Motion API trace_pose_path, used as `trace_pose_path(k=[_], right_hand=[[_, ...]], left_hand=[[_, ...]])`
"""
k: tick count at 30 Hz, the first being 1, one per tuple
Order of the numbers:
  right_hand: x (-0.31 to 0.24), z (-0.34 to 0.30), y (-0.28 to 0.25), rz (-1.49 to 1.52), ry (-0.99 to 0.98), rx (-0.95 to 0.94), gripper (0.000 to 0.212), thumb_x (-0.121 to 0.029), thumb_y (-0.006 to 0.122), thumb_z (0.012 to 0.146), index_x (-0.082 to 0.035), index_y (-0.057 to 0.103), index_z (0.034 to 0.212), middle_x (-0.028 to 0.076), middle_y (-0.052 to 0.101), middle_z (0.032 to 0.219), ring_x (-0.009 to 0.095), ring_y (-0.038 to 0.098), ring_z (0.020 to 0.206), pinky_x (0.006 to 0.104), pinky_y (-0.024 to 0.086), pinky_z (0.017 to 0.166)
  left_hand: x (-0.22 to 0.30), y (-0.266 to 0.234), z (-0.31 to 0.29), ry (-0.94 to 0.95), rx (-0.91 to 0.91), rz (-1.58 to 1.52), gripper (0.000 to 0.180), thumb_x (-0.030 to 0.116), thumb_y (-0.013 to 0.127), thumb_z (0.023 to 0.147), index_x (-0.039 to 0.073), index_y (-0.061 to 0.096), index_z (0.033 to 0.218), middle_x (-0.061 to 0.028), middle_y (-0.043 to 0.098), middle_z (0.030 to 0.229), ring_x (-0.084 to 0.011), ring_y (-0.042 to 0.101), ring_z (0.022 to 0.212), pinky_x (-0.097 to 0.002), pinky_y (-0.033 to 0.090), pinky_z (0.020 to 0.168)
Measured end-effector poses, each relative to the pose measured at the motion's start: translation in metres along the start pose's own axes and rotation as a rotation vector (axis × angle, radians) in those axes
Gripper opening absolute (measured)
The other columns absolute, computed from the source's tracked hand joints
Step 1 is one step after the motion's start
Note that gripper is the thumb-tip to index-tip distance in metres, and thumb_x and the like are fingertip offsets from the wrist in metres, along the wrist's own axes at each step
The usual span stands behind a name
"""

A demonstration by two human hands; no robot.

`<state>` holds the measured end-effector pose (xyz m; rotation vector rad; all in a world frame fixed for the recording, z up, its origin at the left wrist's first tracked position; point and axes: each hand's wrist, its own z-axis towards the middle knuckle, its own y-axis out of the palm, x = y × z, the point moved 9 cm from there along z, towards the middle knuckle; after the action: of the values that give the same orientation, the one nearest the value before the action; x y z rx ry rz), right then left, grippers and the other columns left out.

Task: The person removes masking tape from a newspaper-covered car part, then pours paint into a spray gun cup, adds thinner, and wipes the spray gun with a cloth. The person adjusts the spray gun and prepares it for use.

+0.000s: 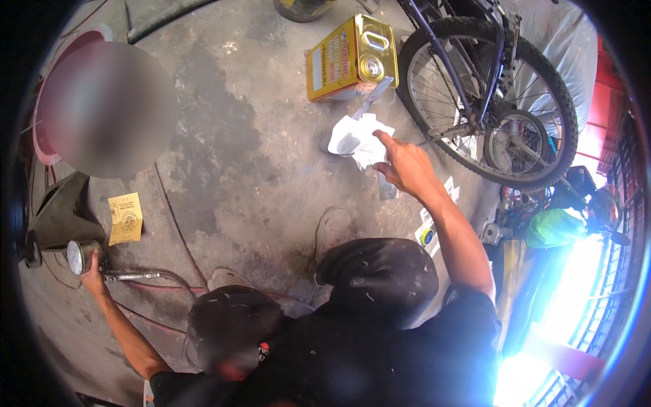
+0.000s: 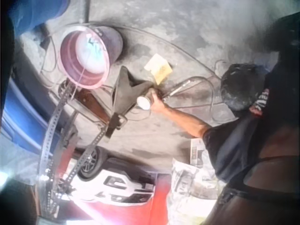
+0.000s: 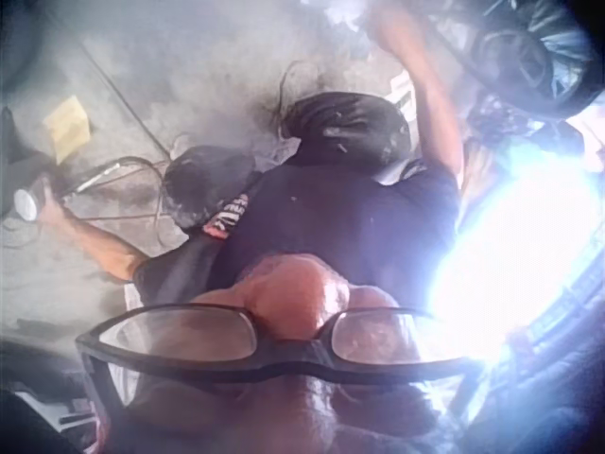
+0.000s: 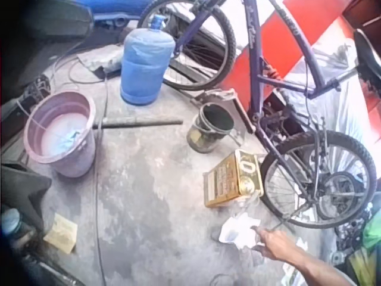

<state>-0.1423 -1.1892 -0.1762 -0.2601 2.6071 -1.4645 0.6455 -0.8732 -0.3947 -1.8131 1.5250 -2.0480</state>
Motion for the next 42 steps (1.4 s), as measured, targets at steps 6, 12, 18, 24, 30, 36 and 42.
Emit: trace_pose_path(k=[6, 12, 18, 24, 30, 36, 42], right_hand=[[0.047, 0.025, 0.062, 0.138, -0.029, 0.217, 0.069, -0.017, 0.081, 0.084, -0.019, 0.051, 0.146, 0.016, 0.064, 0.101, 0.035, 0.067, 0.085, 0.0435, 0.054, 0.075], [0.078, 0.02, 0.119, 0.535, 0.074, 0.358, 0.077, -0.017, 0.085, 0.079, -0.019, 0.05, 0.148, 0.016, 0.062, 0.117, 0.032, 0.066, 0.095, 0.0435, 0.055, 0.081], [0.073, 0.065, 0.145, 0.54, -0.181, 0.63, 0.065, -0.012, 0.082, 0.073, -0.008, 0.057, 0.133, 0.024, 0.052, 0.134, 0.043, 0.063, 0.113, 0.0484, 0.054, 0.089], [0.075, 0.082, 0.151, 0.701, -0.335, 0.764, 0.042, -0.012, 0.084, 0.073, -0.008, 0.064, 0.109, 0.019, 0.059, 0.106, 0.04, 0.065, 0.099, 0.0468, 0.054, 0.079], [0.056, 0.07, 0.163, 0.674, -0.443, 0.783, 0.045, -0.014, 0.088, 0.067, -0.01, 0.064, 0.106, 0.019, 0.059, 0.104, 0.041, 0.066, 0.09, 0.047, 0.055, 0.071], [0.024, 0.088, 0.137, 0.734, -0.513, 0.803, 0.043, -0.011, 0.086, 0.069, -0.009, 0.064, 0.106, 0.02, 0.059, 0.107, 0.041, 0.065, 0.097, 0.046, 0.055, 0.078], [-0.039, 0.094, 0.082, 0.675, -0.785, 0.74, 0.043, -0.017, 0.087, 0.071, -0.006, 0.064, 0.106, 0.022, 0.061, 0.111, 0.043, 0.065, 0.099, 0.0474, 0.055, 0.081]], left_hand=[[0.062, -0.053, -0.035, -0.042, 0.018, -0.12, 0.049, 0.015, 0.079, 0.09, -0.006, 0.064, 0.131, -0.0136, 0.069, 0.125, -0.0214, 0.067, 0.106, -0.0328, 0.053, 0.095], [0.226, -0.084, -0.14, 0.148, -0.006, 0.105, 0.064, 0.016, 0.083, 0.082, -0.003, 0.057, 0.138, -0.0138, 0.064, 0.129, -0.0266, 0.062, 0.117, -0.0386, 0.048, 0.104], [0.445, 0.06, -0.223, 0.571, -0.437, -0.091, 0.107, 0.015, 0.088, 0.061, 0.003, 0.03, 0.151, -0.0122, 0.055, 0.135, -0.0278, 0.055, 0.128, -0.043, 0.043, 0.109], [0.541, 0.149, -0.271, 0.695, -0.605, -0.023, 0.102, 0.024, 0.098, 0.053, 0.003, 0.047, 0.139, -0.0116, 0.061, 0.13, -0.0241, 0.058, 0.123, -0.0395, 0.047, 0.105], [0.513, 0.204, -0.314, 0.502, -0.589, -0.038, 0.1, 0.026, 0.101, 0.05, -0.001, 0.056, 0.135, -0.0114, 0.068, 0.123, -0.0198, 0.065, 0.113, -0.0365, 0.051, 0.102], [0.499, 0.269, -0.342, 0.512, -0.686, -0.033, 0.101, 0.023, 0.098, 0.05, 0.008, 0.052, 0.139, -0.0161, 0.066, 0.128, -0.0355, 0.066, 0.12, -0.0418, 0.054, 0.102], [0.499, 0.235, -0.344, 0.52, -0.62, -0.022, 0.098, 0.025, 0.097, 0.053, 0.008, 0.051, 0.138, -0.0164, 0.066, 0.126, -0.0379, 0.065, 0.117, -0.0445, 0.054, 0.097]])
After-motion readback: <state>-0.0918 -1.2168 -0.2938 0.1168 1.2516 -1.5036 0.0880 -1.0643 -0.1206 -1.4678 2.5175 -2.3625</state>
